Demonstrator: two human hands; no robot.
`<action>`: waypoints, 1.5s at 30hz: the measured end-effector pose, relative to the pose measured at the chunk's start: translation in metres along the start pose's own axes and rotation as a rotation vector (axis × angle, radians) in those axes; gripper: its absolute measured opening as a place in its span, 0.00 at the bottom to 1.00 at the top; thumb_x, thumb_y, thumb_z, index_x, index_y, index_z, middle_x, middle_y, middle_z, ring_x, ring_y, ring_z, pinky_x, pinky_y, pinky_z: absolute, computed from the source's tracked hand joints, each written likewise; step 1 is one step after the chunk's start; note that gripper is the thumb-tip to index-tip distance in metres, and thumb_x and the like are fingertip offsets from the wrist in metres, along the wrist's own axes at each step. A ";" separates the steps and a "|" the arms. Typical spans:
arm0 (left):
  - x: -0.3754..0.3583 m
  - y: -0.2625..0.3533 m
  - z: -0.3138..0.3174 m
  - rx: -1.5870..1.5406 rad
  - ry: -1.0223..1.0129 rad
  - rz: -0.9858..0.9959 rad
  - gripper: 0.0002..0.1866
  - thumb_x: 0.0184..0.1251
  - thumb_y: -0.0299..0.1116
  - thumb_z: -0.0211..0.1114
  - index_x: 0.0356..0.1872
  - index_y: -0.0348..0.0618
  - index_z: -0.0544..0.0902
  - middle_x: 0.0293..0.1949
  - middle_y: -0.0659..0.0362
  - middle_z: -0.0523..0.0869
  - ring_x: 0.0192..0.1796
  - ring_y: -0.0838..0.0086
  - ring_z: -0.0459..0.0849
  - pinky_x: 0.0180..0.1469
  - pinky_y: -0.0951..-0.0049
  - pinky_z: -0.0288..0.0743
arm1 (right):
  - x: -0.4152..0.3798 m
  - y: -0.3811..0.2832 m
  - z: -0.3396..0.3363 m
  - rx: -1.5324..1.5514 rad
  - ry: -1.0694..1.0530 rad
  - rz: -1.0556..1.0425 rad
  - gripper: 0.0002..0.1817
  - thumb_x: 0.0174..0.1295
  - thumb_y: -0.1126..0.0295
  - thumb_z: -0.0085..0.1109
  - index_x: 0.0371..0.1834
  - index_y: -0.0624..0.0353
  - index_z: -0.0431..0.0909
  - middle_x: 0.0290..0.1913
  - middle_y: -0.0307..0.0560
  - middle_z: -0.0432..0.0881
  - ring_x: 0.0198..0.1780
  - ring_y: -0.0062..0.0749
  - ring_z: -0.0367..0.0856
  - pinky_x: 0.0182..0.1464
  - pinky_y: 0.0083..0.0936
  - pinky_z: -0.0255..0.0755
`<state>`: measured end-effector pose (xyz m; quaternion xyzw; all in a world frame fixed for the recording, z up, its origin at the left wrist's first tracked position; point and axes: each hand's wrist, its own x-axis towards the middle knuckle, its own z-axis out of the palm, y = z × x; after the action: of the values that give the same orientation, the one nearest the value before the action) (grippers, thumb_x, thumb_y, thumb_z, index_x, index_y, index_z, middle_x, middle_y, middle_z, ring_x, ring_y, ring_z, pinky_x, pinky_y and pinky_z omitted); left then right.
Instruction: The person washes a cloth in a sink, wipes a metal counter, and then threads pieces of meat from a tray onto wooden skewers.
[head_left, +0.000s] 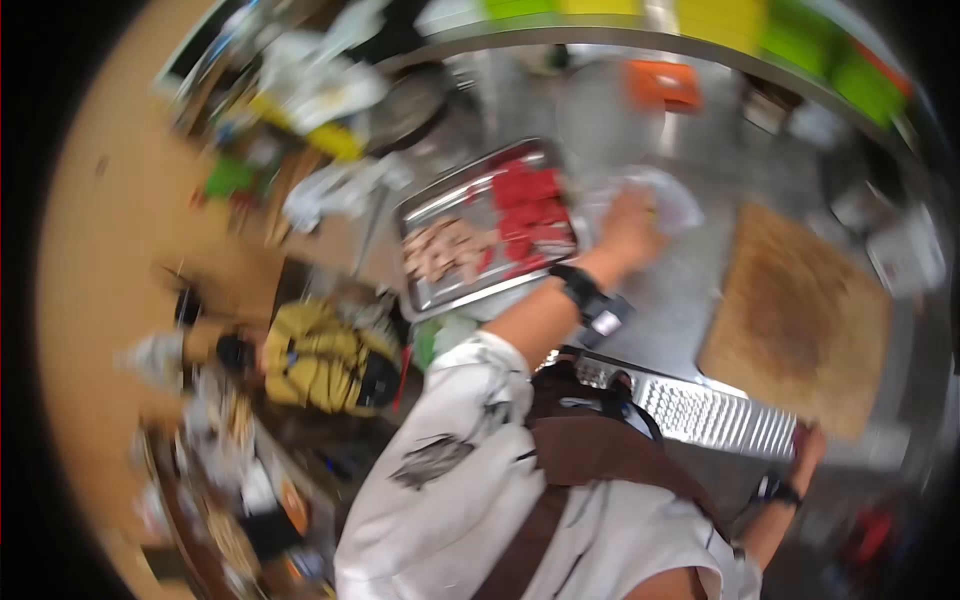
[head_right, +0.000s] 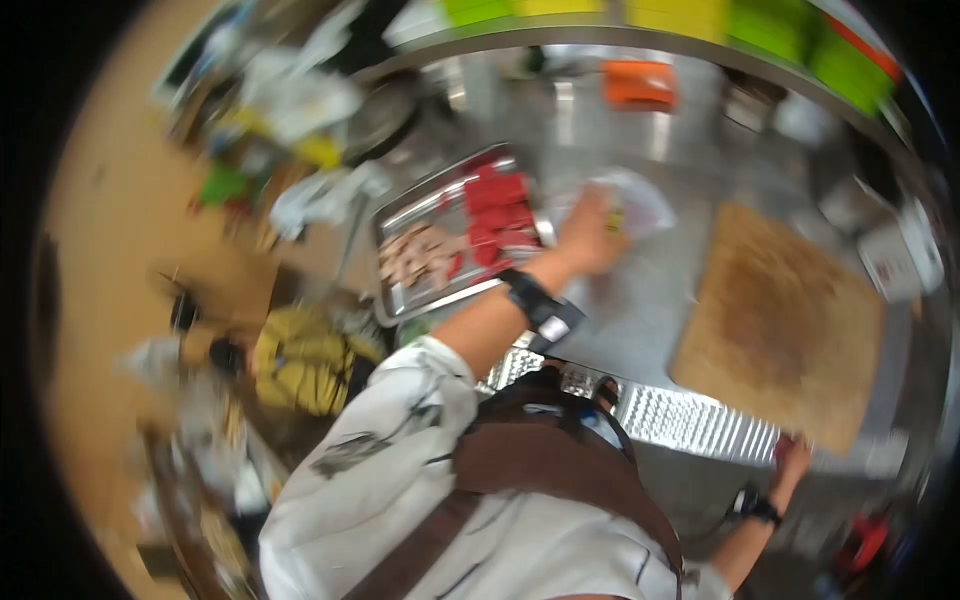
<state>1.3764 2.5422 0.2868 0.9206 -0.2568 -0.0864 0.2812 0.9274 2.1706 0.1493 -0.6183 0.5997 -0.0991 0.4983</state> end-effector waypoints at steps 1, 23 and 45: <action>-0.015 0.011 -0.013 0.032 -0.010 -0.037 0.43 0.55 0.42 0.66 0.69 0.38 0.56 0.69 0.36 0.53 0.72 0.45 0.51 0.72 0.57 0.49 | -0.044 -0.032 0.009 0.195 0.107 0.049 0.20 0.67 0.53 0.48 0.32 0.61 0.77 0.22 0.41 0.78 0.20 0.24 0.74 0.19 0.21 0.65; -0.362 -0.209 -0.190 -0.199 0.579 -0.521 0.27 0.57 0.39 0.65 0.58 0.38 0.74 0.60 0.41 0.73 0.66 0.50 0.66 0.68 0.56 0.56 | -0.330 -0.250 0.338 -0.495 -1.014 -1.380 0.23 0.62 0.70 0.58 0.60 0.66 0.68 0.39 0.50 0.83 0.46 0.30 0.81 0.53 0.24 0.70; -0.706 -0.205 -0.139 -0.407 1.456 -1.551 0.32 0.60 0.39 0.65 0.63 0.34 0.67 0.59 0.43 0.74 0.61 0.58 0.72 0.62 0.68 0.65 | -0.724 -0.113 0.628 -0.714 -2.488 -0.853 0.33 0.62 0.70 0.58 0.69 0.59 0.56 0.50 0.52 0.79 0.51 0.31 0.78 0.53 0.28 0.70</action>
<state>0.9032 3.1218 0.2966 0.5985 0.6433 0.2856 0.3826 1.2627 3.0666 0.2720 -0.5275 -0.4853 0.5329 0.4497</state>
